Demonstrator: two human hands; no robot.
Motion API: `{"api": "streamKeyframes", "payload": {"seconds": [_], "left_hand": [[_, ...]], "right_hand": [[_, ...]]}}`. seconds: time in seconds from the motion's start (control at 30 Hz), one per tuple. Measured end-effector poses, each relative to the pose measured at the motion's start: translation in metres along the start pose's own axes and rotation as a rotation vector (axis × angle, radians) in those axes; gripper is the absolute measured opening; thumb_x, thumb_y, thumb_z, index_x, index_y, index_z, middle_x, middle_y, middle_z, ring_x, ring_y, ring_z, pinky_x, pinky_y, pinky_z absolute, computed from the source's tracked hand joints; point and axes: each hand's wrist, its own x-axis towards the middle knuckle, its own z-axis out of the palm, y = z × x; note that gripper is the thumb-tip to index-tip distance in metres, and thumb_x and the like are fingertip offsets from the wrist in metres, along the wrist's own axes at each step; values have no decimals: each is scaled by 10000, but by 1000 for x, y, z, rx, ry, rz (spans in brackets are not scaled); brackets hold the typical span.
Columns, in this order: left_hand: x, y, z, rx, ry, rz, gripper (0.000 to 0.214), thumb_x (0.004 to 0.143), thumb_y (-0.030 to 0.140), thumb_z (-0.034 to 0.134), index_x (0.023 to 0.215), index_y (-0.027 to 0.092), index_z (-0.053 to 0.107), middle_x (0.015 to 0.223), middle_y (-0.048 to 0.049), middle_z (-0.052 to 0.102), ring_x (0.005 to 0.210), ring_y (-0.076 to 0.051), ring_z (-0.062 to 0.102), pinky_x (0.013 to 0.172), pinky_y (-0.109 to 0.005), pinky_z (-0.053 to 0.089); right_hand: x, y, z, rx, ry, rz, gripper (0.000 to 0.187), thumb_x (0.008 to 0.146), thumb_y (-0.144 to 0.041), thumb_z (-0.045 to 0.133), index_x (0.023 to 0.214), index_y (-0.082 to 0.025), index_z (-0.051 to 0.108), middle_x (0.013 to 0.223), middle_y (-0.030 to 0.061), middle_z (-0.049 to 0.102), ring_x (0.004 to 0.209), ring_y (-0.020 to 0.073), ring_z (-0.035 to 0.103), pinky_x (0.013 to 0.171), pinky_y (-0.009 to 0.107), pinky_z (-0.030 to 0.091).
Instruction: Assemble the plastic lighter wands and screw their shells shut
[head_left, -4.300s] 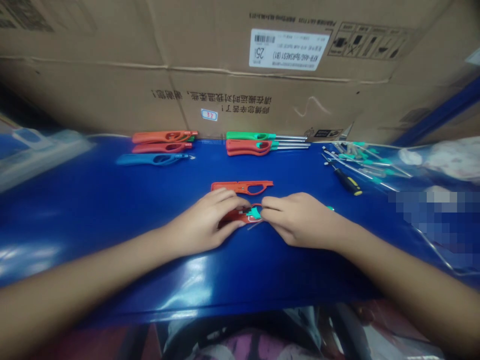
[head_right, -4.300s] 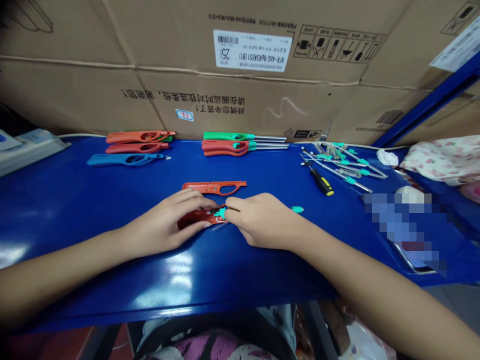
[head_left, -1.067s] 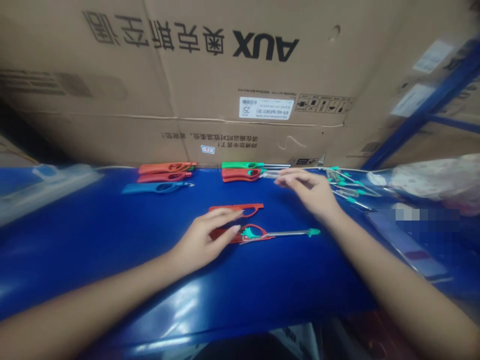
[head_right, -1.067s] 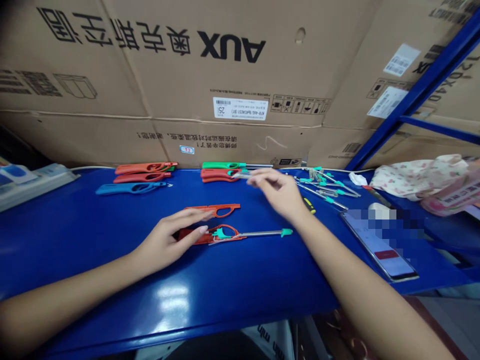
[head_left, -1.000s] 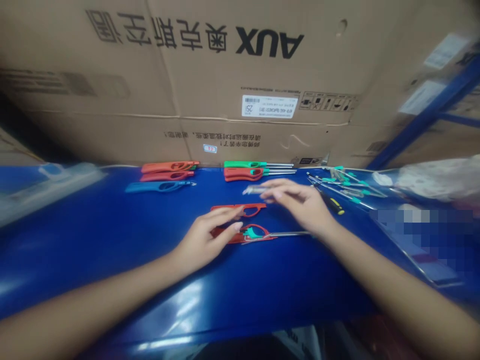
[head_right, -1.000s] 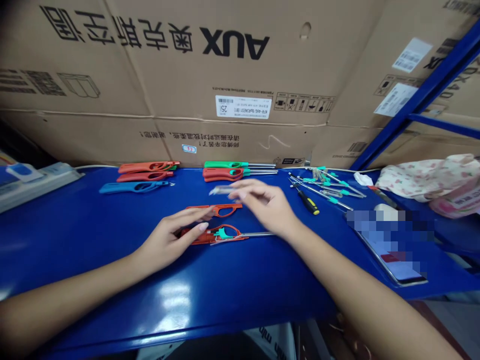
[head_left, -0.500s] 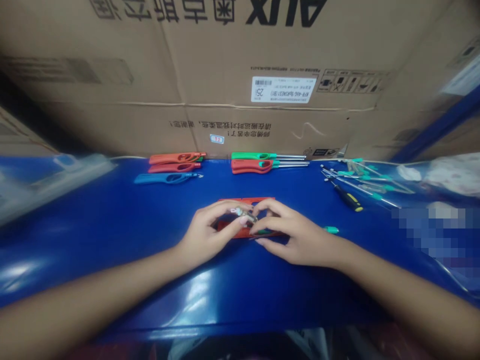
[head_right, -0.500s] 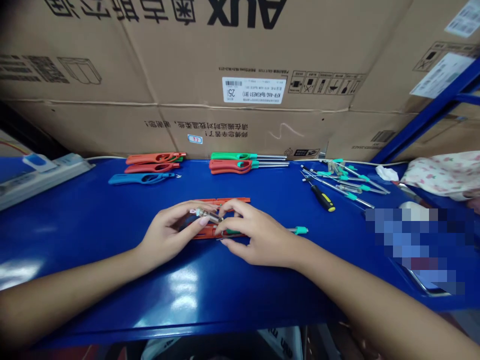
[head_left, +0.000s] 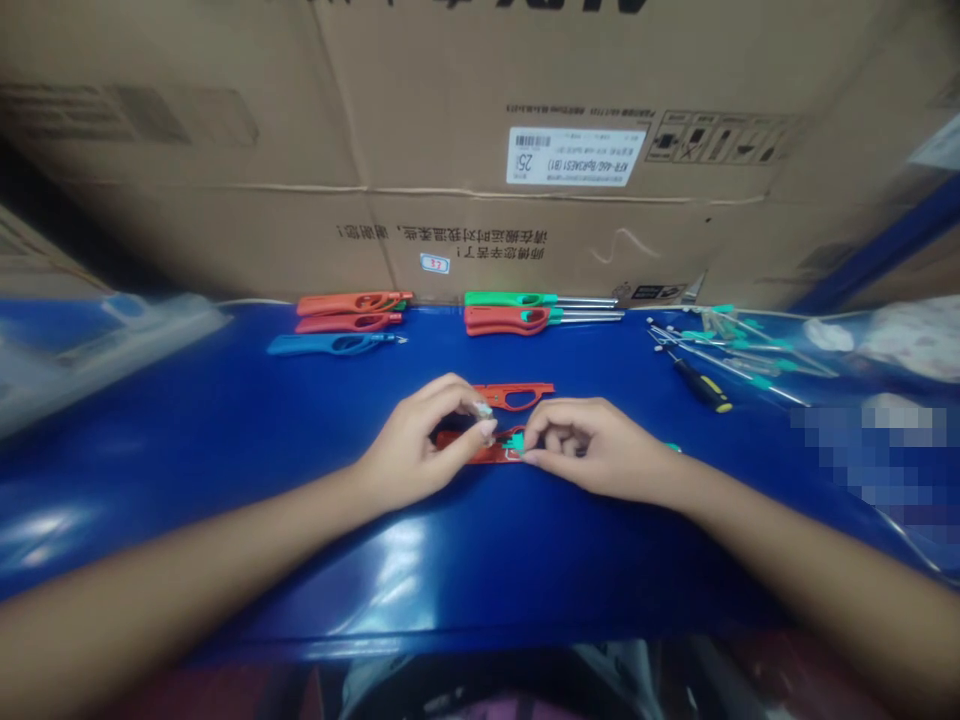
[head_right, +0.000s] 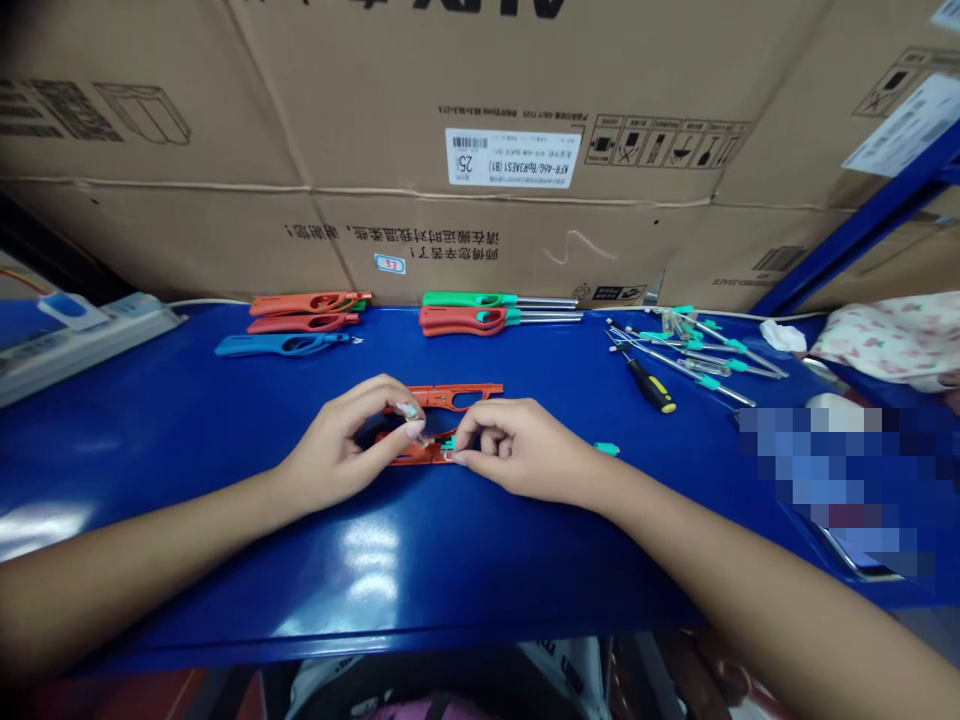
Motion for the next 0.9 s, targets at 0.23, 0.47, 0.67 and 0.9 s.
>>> {"api": "streamKeyframes", "payload": {"seconds": [0.23,0.47,0.67,0.9], "left_hand": [[-3,1,-1,79,-124,4,230,1045,264,409,1060,156,612,972,-62,643,906,-179,604,827,-299,478],[-2,-6,2,162,-235,75,327,1066,256,345,1050,149,653,915,-62,638,867,-185,584,829,-321,464],[-2,-7,2,208,-283,76,324,1064,282,356,1062,163,657,946,-62,667,899,-192,600,843,-332,453],[-2,-6,2,195,-293,91,265,1055,242,397,1078,168,651,969,-44,670,922,-181,595,855,-320,425]], "right_hand": [[5,7,-1,399,-43,241,344,787,-452,785,852,-171,598,523,-59,577,471,99,586,495,223,509],[6,6,-1,401,-26,204,325,829,-462,746,881,-156,653,553,-34,623,472,92,589,510,218,512],[5,9,0,402,-15,181,347,803,-484,764,865,-158,663,553,-39,605,458,92,578,466,215,509],[5,7,0,391,-14,177,307,820,-454,747,852,-160,663,545,-45,586,454,85,562,448,208,511]]}}
